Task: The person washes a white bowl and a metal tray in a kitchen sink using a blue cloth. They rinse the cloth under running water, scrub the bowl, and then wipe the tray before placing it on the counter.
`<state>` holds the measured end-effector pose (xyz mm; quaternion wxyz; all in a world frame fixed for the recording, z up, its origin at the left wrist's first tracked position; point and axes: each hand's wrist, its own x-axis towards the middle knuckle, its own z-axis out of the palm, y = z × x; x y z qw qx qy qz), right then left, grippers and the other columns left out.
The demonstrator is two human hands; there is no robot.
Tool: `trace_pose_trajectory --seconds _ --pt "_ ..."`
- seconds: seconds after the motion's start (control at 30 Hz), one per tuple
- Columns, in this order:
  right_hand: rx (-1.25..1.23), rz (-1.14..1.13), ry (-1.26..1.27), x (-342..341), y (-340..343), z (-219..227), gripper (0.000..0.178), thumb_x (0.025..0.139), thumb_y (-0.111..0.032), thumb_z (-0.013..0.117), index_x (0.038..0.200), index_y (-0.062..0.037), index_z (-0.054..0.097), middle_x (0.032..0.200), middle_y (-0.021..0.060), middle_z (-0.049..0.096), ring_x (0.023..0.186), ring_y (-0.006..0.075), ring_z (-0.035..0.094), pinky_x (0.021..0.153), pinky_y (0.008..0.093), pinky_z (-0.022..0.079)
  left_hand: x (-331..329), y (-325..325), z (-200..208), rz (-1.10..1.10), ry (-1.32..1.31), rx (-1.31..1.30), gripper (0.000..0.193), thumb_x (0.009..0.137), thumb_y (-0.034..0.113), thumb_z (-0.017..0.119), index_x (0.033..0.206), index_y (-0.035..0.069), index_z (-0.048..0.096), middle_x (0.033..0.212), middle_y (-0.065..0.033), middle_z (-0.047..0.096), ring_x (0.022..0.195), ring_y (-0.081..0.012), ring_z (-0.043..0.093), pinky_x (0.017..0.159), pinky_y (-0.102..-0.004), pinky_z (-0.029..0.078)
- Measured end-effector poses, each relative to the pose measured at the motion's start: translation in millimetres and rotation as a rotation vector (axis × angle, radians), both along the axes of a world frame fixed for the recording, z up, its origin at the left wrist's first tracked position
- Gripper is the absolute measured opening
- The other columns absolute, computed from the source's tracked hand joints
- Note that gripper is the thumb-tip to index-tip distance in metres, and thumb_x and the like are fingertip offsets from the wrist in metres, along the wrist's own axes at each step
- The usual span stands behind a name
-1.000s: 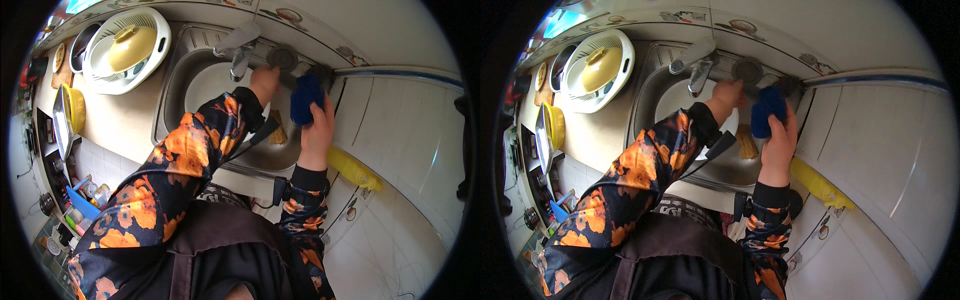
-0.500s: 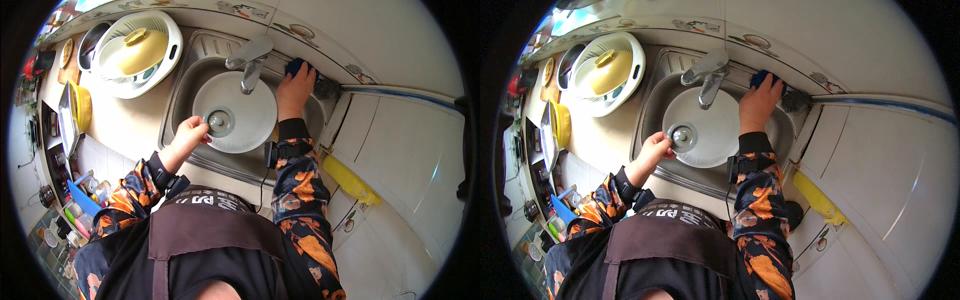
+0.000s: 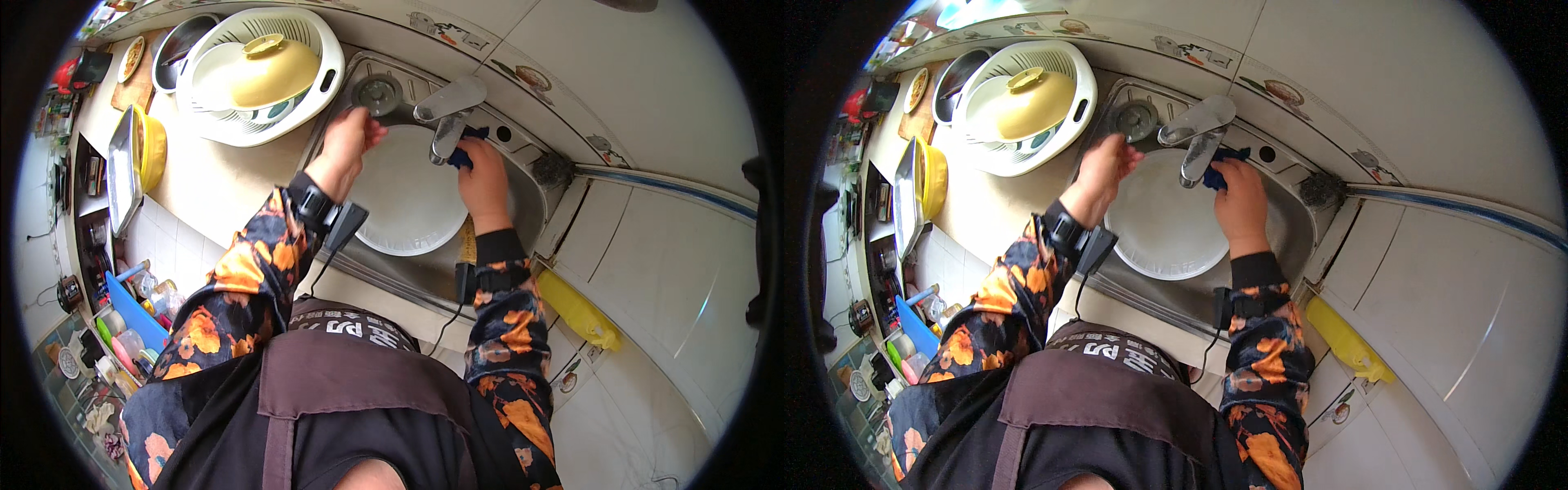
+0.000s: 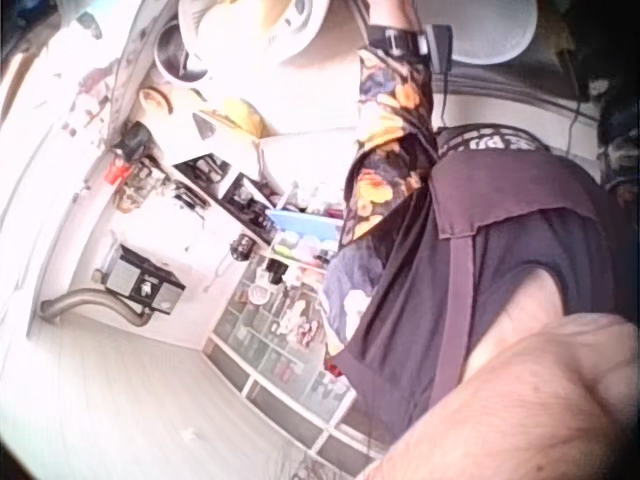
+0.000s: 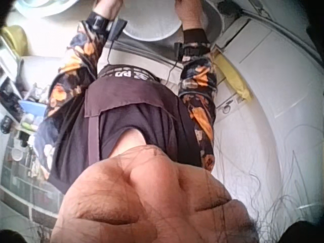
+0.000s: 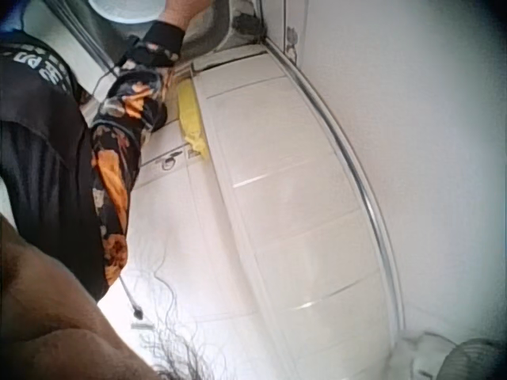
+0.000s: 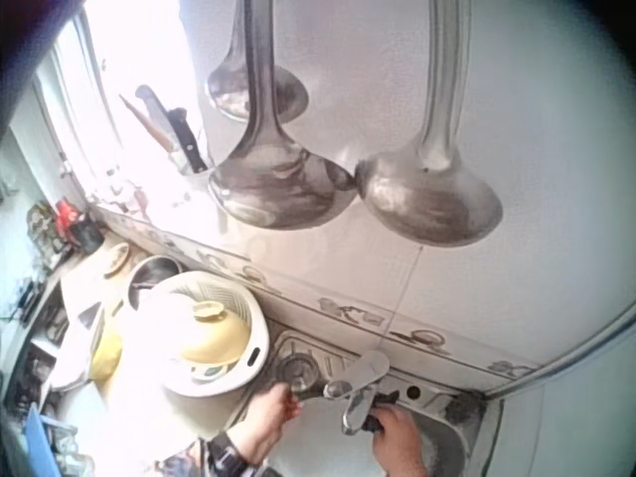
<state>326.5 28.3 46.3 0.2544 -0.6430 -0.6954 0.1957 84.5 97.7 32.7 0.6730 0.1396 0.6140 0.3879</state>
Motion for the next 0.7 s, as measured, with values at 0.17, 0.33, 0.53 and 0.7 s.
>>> trace_pose_trajectory --seconds 0.17,0.33,0.53,0.7 --pt "0.041 -0.153 0.176 -16.3 -31.1 2.1 0.042 0.074 0.003 0.058 0.114 -0.0084 0.063 0.121 0.0131 0.061 0.114 0.036 0.055 0.097 0.045 0.044 -4.9 31.0 -22.7 0.071 -0.001 0.028 0.021 0.103 0.025 0.047 0.106 0.005 0.054 0.095 -0.0098 0.065 0.085 -0.0208 0.066 0.069 -0.0283 0.053" --pt "0.244 -0.174 -0.019 -12.6 19.6 13.7 0.042 0.071 0.002 0.063 0.112 -0.0067 0.061 0.122 0.0111 0.06 0.117 0.0359 0.052 0.1 0.0461 0.04 -14.7 30.5 -23.1 -0.003 -0.034 0.074 0.025 0.099 0.014 0.046 0.122 0.005 0.049 0.104 -0.0151 0.067 0.088 -0.0228 0.067 0.071 -0.0294 0.054" --pt "-0.009 0.008 -0.148 10.6 52.8 -3.8 0.034 0.069 0.004 0.066 0.099 -0.0105 0.062 0.117 0.0077 0.063 0.111 0.0326 0.053 0.095 0.0456 0.039 -22.8 14.9 -19.2 -0.114 0.008 0.039 0.035 0.096 0.009 0.047 0.131 0.005 0.045 0.101 -0.0129 0.067 0.086 -0.0217 0.067 0.071 -0.0293 0.054" --pt "-0.092 -0.013 -0.327 47.1 44.2 -9.7 0.032 0.071 0.005 0.065 0.098 -0.0119 0.064 0.12 0.0067 0.064 0.11 0.0325 0.054 0.095 0.0478 0.039 -27.5 -2.0 -17.4 -0.224 0.032 -0.002 0.042 0.093 0.009 0.049 0.134 0.003 0.045 0.1 -0.0105 0.067 0.083 -0.0179 0.066 0.072 -0.0287 0.053"
